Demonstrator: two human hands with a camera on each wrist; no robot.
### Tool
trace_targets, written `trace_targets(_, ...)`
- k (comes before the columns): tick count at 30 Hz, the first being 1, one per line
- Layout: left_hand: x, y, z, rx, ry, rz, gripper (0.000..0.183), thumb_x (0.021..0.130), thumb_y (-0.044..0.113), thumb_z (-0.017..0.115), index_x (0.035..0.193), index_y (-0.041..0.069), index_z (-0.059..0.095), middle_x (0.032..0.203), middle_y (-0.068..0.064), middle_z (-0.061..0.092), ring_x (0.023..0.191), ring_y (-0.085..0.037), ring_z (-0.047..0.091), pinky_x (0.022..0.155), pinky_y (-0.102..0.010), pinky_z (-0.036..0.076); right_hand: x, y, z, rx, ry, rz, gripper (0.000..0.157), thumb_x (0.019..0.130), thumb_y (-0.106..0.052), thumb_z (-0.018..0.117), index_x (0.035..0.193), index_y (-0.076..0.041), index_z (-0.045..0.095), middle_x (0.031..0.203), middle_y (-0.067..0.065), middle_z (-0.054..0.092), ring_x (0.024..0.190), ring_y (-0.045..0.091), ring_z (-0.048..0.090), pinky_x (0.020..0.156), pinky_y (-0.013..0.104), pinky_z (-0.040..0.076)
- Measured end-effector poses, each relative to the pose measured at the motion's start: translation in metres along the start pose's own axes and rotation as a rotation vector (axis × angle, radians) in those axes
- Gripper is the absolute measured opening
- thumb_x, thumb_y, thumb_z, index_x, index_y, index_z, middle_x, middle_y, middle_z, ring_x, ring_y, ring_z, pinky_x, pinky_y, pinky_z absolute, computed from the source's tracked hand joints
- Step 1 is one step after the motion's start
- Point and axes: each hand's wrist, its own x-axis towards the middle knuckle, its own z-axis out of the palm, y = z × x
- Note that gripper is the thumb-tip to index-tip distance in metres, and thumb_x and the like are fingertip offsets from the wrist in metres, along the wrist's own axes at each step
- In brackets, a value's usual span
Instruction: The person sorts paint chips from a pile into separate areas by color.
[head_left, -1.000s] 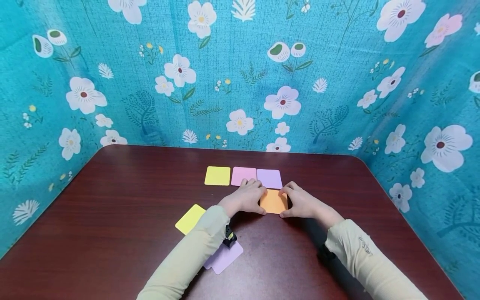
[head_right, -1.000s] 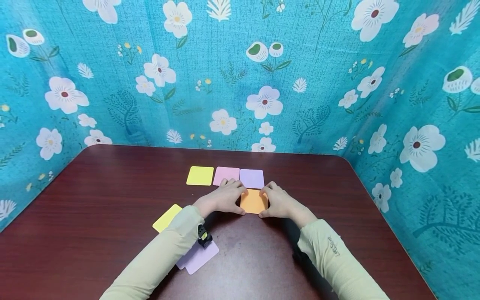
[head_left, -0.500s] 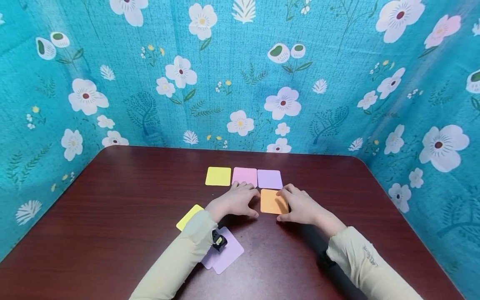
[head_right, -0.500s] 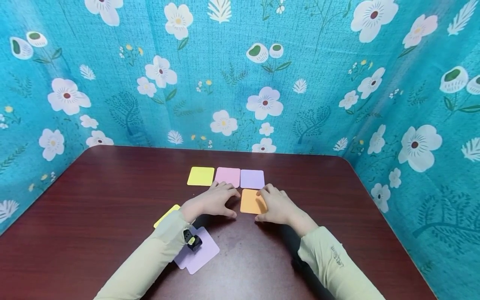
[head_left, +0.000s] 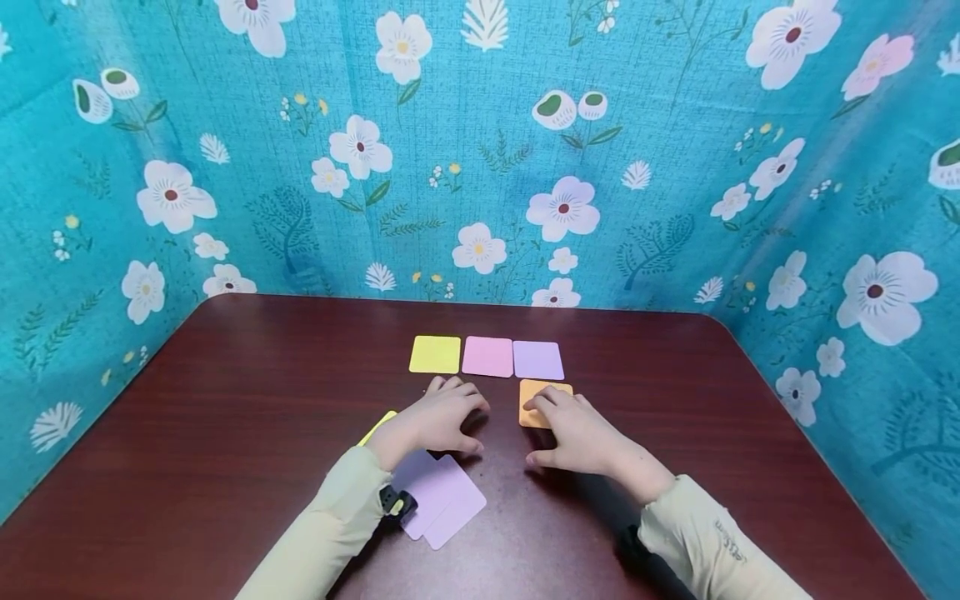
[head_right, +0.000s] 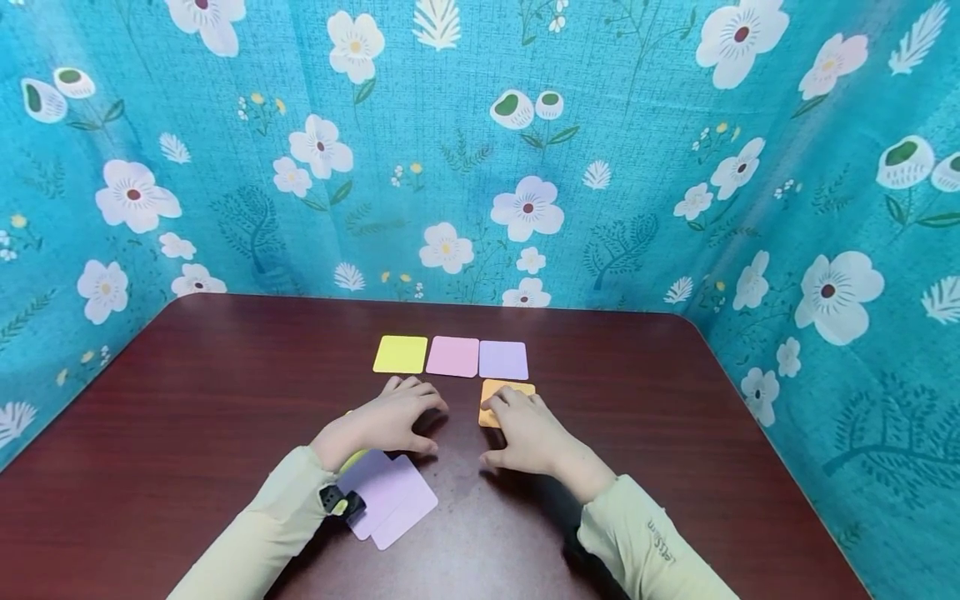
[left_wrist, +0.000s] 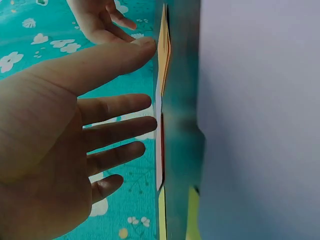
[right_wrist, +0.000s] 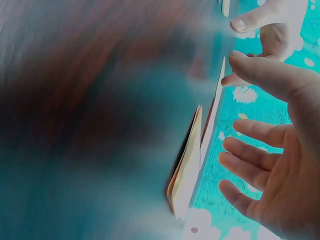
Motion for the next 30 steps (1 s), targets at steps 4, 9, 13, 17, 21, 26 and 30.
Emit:
trace_targets(4, -0.013, -0.005, 0.001, 0.004, 0.021, 0.009, 0.048, 0.072, 0.041, 0.072, 0.111, 0.015, 0.061, 0.107, 0.002, 0.057, 0.100, -0.017, 0.044, 0.084, -0.037, 0.028, -0.001, -0.011, 0.002, 0.006, 0.000, -0.011, 0.061, 0.068, -0.042, 0.074, 0.115, -0.007, 0.056, 0.113, 0.006, 0.054, 0.106, 0.019, 0.051, 0.088, 0.044, 0.037)
trace_targets(9, -0.028, -0.008, 0.000, 0.000, 0.048, 0.015, 0.048, 0.070, 0.040, 0.073, 0.109, 0.014, 0.062, 0.105, 0.001, 0.058, 0.098, -0.018, 0.045, 0.084, -0.039, 0.029, -0.001, -0.027, 0.007, 0.035, 0.019, -0.031, 0.059, 0.070, -0.043, 0.072, 0.115, -0.008, 0.056, 0.108, 0.003, 0.054, 0.100, 0.017, 0.051, 0.085, 0.042, 0.039)
trace_targets(13, -0.038, -0.010, 0.002, 0.014, 0.055, 0.023, 0.047, 0.070, 0.040, 0.073, 0.107, 0.015, 0.062, 0.104, 0.002, 0.058, 0.098, -0.018, 0.045, 0.084, -0.040, 0.029, 0.001, -0.040, 0.012, 0.042, 0.042, -0.057, 0.057, 0.072, -0.043, 0.071, 0.114, -0.008, 0.056, 0.106, 0.001, 0.053, 0.099, 0.016, 0.051, 0.083, 0.041, 0.039)
trace_targets(17, -0.045, -0.012, 0.001, -0.002, 0.078, 0.039, 0.047, 0.068, 0.039, 0.074, 0.106, 0.015, 0.062, 0.102, 0.002, 0.059, 0.096, -0.016, 0.045, 0.083, -0.039, 0.029, 0.001, -0.050, 0.015, 0.029, 0.051, -0.063, 0.055, 0.072, -0.044, 0.070, 0.112, -0.008, 0.058, 0.103, 0.000, 0.054, 0.096, 0.014, 0.052, 0.082, 0.039, 0.040)
trace_targets(21, -0.054, -0.015, -0.002, -0.037, 0.072, 0.029, 0.048, 0.067, 0.038, 0.075, 0.107, 0.015, 0.062, 0.102, 0.004, 0.059, 0.095, -0.015, 0.045, 0.082, -0.038, 0.028, 0.000, -0.060, 0.016, 0.044, 0.052, -0.062, 0.051, 0.073, -0.041, 0.069, 0.110, -0.007, 0.058, 0.102, 0.001, 0.054, 0.093, 0.014, 0.052, 0.081, 0.038, 0.041)
trace_targets(26, -0.064, -0.018, -0.005, -0.042, 0.049, 0.026, 0.050, 0.064, 0.037, 0.078, 0.107, 0.016, 0.063, 0.102, 0.004, 0.060, 0.097, -0.015, 0.046, 0.083, -0.040, 0.027, -0.003, -0.071, 0.019, 0.081, 0.036, -0.049, 0.051, 0.074, -0.042, 0.068, 0.110, -0.007, 0.059, 0.102, 0.001, 0.055, 0.093, 0.016, 0.054, 0.083, 0.038, 0.042)
trace_targets(30, -0.071, -0.020, -0.008, -0.069, 0.019, 0.031, 0.051, 0.063, 0.037, 0.079, 0.107, 0.016, 0.063, 0.103, 0.004, 0.060, 0.098, -0.016, 0.047, 0.082, -0.040, 0.028, -0.003, -0.077, 0.021, 0.086, 0.022, -0.045, 0.052, 0.073, -0.042, 0.069, 0.109, -0.006, 0.059, 0.102, 0.001, 0.056, 0.095, 0.016, 0.054, 0.083, 0.039, 0.042)
